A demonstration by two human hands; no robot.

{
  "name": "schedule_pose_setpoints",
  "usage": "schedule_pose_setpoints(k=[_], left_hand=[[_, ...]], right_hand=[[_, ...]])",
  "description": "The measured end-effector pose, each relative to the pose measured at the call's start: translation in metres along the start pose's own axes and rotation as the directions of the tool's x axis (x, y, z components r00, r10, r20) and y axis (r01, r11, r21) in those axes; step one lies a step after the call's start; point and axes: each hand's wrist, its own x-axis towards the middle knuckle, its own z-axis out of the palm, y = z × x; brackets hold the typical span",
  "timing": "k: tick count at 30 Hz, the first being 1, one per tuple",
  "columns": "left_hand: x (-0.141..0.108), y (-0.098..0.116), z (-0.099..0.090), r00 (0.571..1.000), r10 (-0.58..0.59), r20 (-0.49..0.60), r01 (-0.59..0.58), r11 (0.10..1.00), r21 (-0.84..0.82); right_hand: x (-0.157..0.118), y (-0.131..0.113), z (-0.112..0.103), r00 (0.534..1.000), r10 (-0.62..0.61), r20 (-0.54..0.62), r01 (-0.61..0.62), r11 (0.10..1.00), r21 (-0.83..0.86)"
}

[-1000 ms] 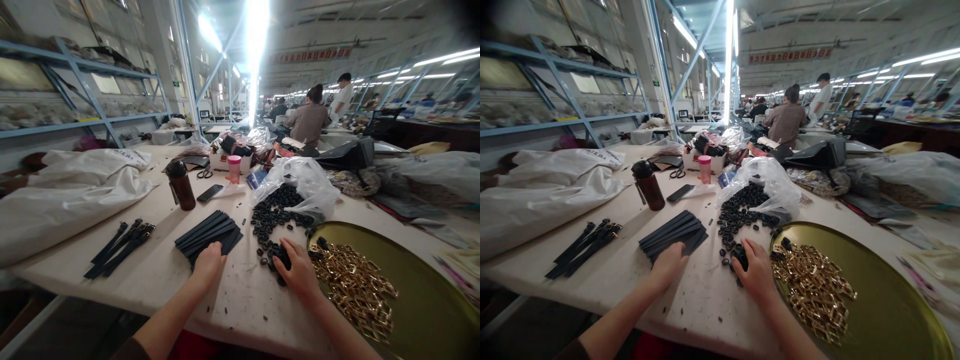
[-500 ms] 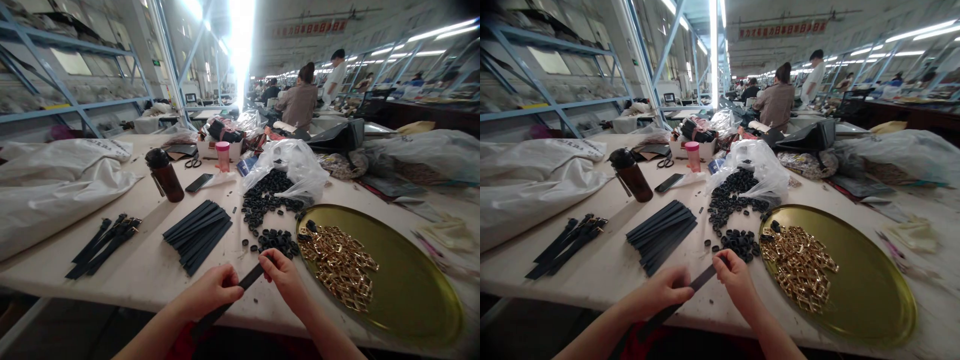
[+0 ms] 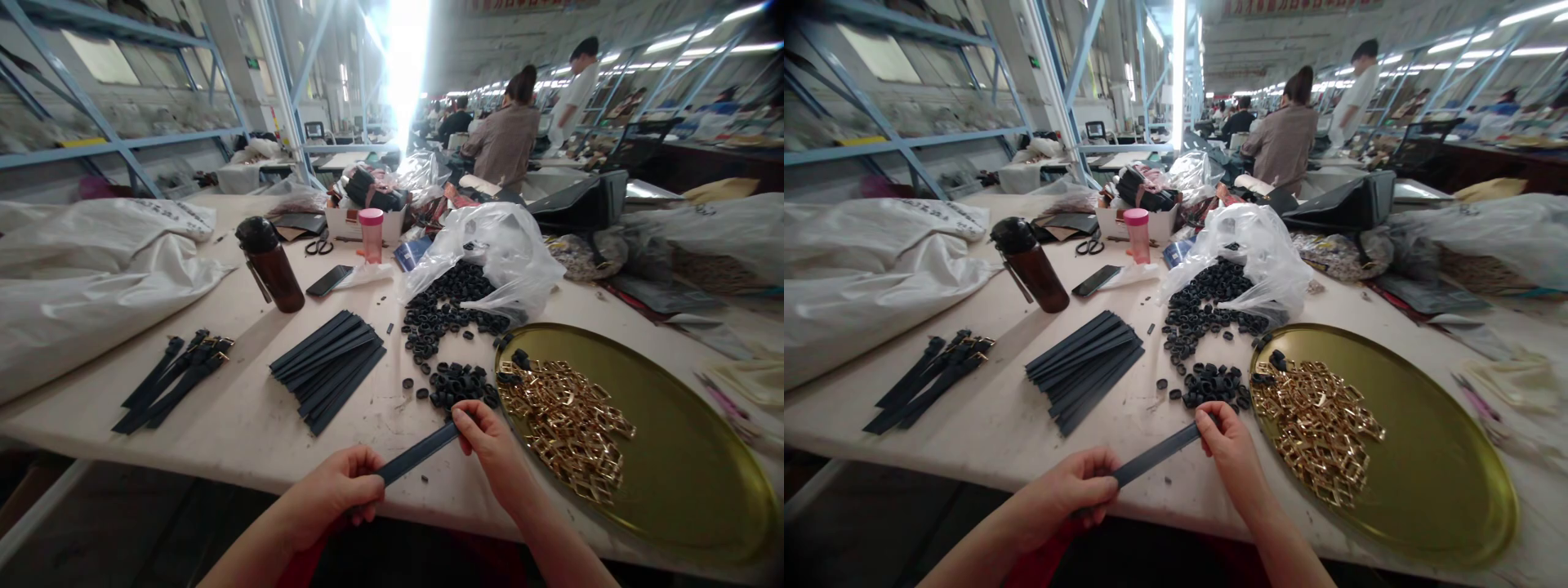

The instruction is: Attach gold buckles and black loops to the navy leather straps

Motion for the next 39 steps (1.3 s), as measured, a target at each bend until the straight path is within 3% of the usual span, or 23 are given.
schedule_pose_setpoints(k=[6, 10, 13, 19, 22, 25, 27, 29, 32, 36, 37, 39], left_hand=[[-0.001, -0.012, -0.011, 0.997, 0.032, -0.071, -0.042, 0.988, -0.151], [-0.003, -0.017, -0.015, 0.996, 0.074, -0.044, -0.082, 0.971, -0.225], [-0.005, -0.018, -0.013, 0.994, 0.101, -0.033, -0.106, 0.969, -0.224], [-0.008, -0.020, -0.005, 0.981, 0.153, -0.120, -0.175, 0.964, -0.202], [-0.009, -0.018, -0.003, 0.947, 0.260, -0.188, -0.296, 0.934, -0.200], [-0.011, -0.008, -0.002, 0.876, 0.417, -0.243, -0.455, 0.881, -0.128], [-0.011, 0.003, -0.002, 0.824, 0.501, -0.265, -0.540, 0.836, -0.098], [-0.011, 0.015, -0.001, 0.796, 0.530, -0.293, -0.576, 0.811, -0.101], [-0.006, 0.028, 0.004, 0.818, 0.478, -0.319, -0.526, 0.847, -0.080], [0.010, 0.024, 0.017, 0.929, 0.249, -0.273, -0.275, 0.960, -0.060], [0.015, 0.020, 0.020, 0.946, 0.192, -0.262, -0.219, 0.972, -0.080], [0.021, 0.010, 0.023, 0.964, 0.112, -0.240, -0.149, 0.978, -0.143]], right_hand=[[0.002, 0.013, -0.009, 0.999, -0.012, -0.031, 0.011, 1.000, -0.027], [-0.001, 0.016, -0.011, 0.998, -0.007, -0.056, 0.004, 0.998, -0.062], [-0.003, 0.017, -0.013, 0.997, -0.019, -0.072, 0.012, 0.995, -0.097], [-0.004, 0.019, -0.020, 0.997, -0.022, -0.068, 0.013, 0.992, -0.123], [-0.011, 0.021, -0.014, 0.999, -0.017, -0.030, 0.012, 0.990, -0.138], [-0.025, 0.026, 0.001, 0.995, -0.001, 0.096, 0.016, 0.989, -0.150], [-0.033, 0.026, 0.011, 0.979, -0.069, 0.193, 0.118, 0.960, -0.254], [-0.034, 0.020, 0.018, 0.936, -0.221, 0.274, 0.324, 0.844, -0.427], [-0.015, 0.002, 0.023, 0.841, -0.429, 0.329, 0.528, 0.523, -0.669], [0.027, -0.015, 0.031, 0.790, -0.445, 0.421, 0.475, 0.011, -0.880], [0.035, -0.016, 0.033, 0.784, -0.431, 0.447, 0.470, -0.059, -0.881], [0.044, -0.015, 0.037, 0.767, -0.413, 0.491, 0.495, -0.107, -0.862]])
